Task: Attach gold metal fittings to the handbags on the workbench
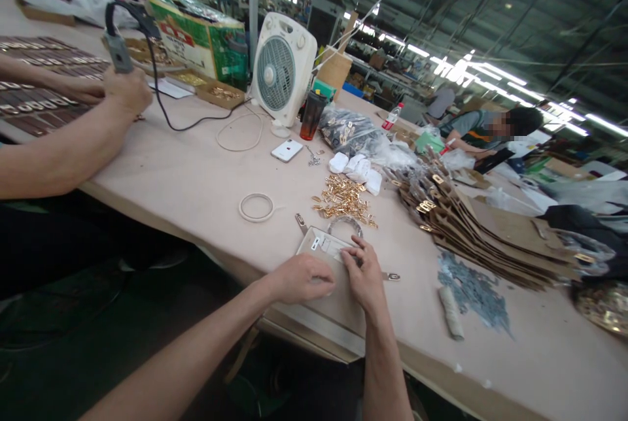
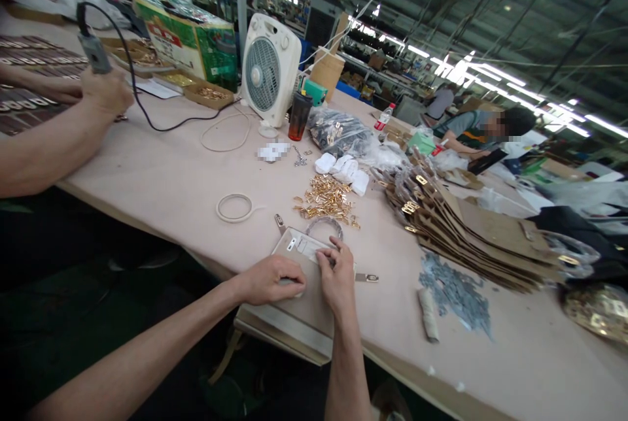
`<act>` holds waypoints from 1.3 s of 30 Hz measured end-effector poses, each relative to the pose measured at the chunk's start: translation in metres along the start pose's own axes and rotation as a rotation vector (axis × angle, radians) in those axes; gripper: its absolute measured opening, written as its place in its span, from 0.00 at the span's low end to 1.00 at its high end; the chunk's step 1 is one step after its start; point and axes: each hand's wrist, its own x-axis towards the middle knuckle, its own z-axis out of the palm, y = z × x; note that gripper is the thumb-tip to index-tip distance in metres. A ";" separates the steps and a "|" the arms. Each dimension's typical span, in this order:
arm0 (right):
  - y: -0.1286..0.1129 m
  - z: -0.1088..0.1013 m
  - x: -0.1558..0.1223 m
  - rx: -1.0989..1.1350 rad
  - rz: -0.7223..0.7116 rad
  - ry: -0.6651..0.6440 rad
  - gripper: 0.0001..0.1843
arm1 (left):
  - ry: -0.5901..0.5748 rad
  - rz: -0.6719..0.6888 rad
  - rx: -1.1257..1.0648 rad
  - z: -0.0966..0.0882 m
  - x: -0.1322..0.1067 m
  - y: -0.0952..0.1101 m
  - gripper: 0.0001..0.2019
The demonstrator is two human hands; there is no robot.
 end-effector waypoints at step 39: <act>-0.005 -0.019 -0.017 0.275 0.074 0.312 0.20 | 0.007 -0.102 -0.179 -0.004 0.003 -0.004 0.23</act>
